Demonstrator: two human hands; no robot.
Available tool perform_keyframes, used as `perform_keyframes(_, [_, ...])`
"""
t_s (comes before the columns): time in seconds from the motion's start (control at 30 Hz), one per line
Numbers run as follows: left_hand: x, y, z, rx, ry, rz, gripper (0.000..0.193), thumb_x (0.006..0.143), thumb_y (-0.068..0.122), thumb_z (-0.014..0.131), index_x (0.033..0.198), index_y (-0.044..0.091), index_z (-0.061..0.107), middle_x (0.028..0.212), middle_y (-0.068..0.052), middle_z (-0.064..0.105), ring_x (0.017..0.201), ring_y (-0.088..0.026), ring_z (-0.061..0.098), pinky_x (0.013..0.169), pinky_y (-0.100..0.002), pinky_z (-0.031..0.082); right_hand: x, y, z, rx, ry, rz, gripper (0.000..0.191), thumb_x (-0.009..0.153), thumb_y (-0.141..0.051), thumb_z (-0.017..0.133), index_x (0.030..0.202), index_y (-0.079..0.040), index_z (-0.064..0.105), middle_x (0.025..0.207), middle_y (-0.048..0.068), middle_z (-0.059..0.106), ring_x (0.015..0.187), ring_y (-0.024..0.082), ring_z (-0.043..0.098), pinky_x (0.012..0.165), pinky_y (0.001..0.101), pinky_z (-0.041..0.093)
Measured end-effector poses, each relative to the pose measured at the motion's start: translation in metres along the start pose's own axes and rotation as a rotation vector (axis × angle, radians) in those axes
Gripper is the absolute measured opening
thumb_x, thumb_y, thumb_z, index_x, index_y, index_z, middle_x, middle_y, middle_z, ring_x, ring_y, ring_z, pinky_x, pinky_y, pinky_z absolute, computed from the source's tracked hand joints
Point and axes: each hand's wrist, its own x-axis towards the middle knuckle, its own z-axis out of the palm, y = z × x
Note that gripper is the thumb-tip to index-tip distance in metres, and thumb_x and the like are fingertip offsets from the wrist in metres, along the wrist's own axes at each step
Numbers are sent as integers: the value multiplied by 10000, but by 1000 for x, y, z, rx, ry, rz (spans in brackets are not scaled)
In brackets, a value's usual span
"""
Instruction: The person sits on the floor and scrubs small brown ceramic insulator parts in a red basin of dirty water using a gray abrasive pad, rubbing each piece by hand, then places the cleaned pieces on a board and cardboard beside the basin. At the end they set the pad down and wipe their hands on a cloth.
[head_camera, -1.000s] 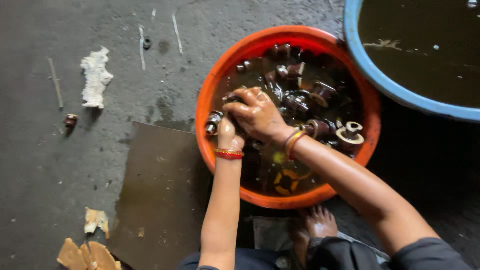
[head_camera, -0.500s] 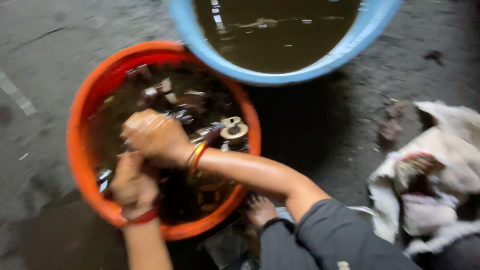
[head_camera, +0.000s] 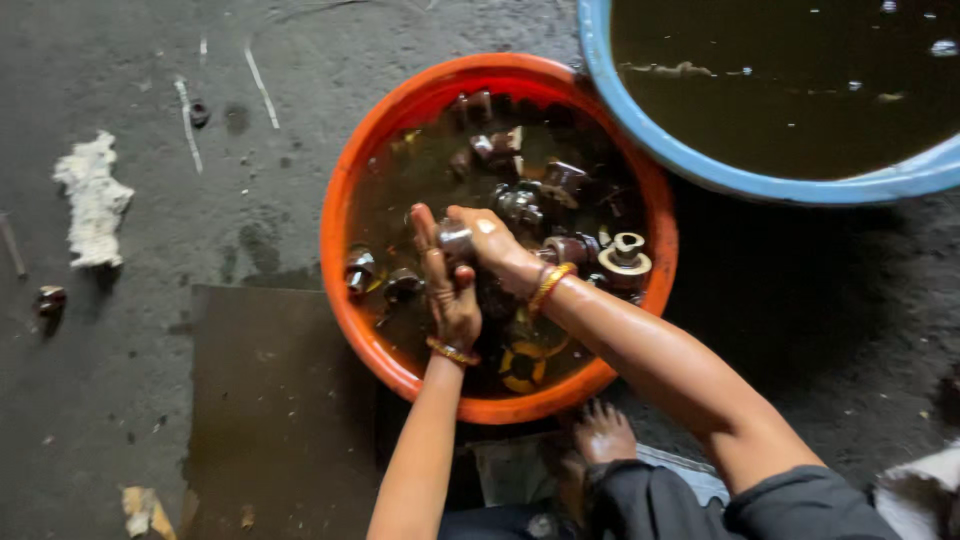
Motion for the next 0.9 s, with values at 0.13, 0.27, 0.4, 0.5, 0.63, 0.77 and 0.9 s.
perform_keyframes(0.13, [10,2,-7,94,-95,119,660,1144,407,412,1653,24,243,1772,-144,125,1680,-306,94,1380,-445,113,2,6,2,132,18,156,285,1032,-342,544,935,-126,701,868,-71,682,790,55,605,732,248,495])
perform_keyframes(0.27, [24,5,-22,223,-163,174,465,1088,338,528,1411,4,518,1707,-174,290,1571,-352,307,1328,-453,184,-12,-25,4,108,-54,70,266,1006,-285,547,1055,-117,748,917,-52,721,810,65,628,727,246,505])
perform_keyframes(0.4, [36,24,-44,4,-87,19,288,1027,250,671,1171,3,642,1474,-147,569,1319,-312,594,1145,-375,476,-33,-61,-3,-972,-36,-386,357,974,-265,436,1133,-108,714,1035,203,736,894,414,686,716,483,533])
perform_keyframes(0.5, [32,35,-69,-48,208,-77,275,990,192,692,1171,-11,652,1384,-163,594,1265,-315,600,1110,-365,470,-43,-72,11,-1366,51,-183,373,1043,-359,422,940,-95,663,884,201,707,813,460,670,715,568,506])
perform_keyframes(0.63, [-13,14,-140,396,581,-145,282,932,219,742,1077,-7,655,1280,-175,622,1216,-344,602,1070,-414,476,-52,-77,25,-1450,41,-291,410,1084,-452,529,943,-94,672,791,212,685,822,476,665,743,562,514])
perform_keyframes(0.77, [-114,-35,-230,885,411,-853,307,857,299,764,1010,33,745,1048,-250,707,1037,-414,666,931,-478,536,-54,-75,21,-1465,4,-220,441,1069,-476,554,952,-74,692,796,219,700,820,479,664,733,571,506])
perform_keyframes(0.9, [-199,-71,-278,982,553,-1353,460,830,320,767,1076,-61,687,1176,-308,635,1070,-449,669,923,-507,543,-51,-67,10,-1434,-3,-246,412,1048,-459,564,980,-80,712,798,220,701,822,463,671,716,551,507])
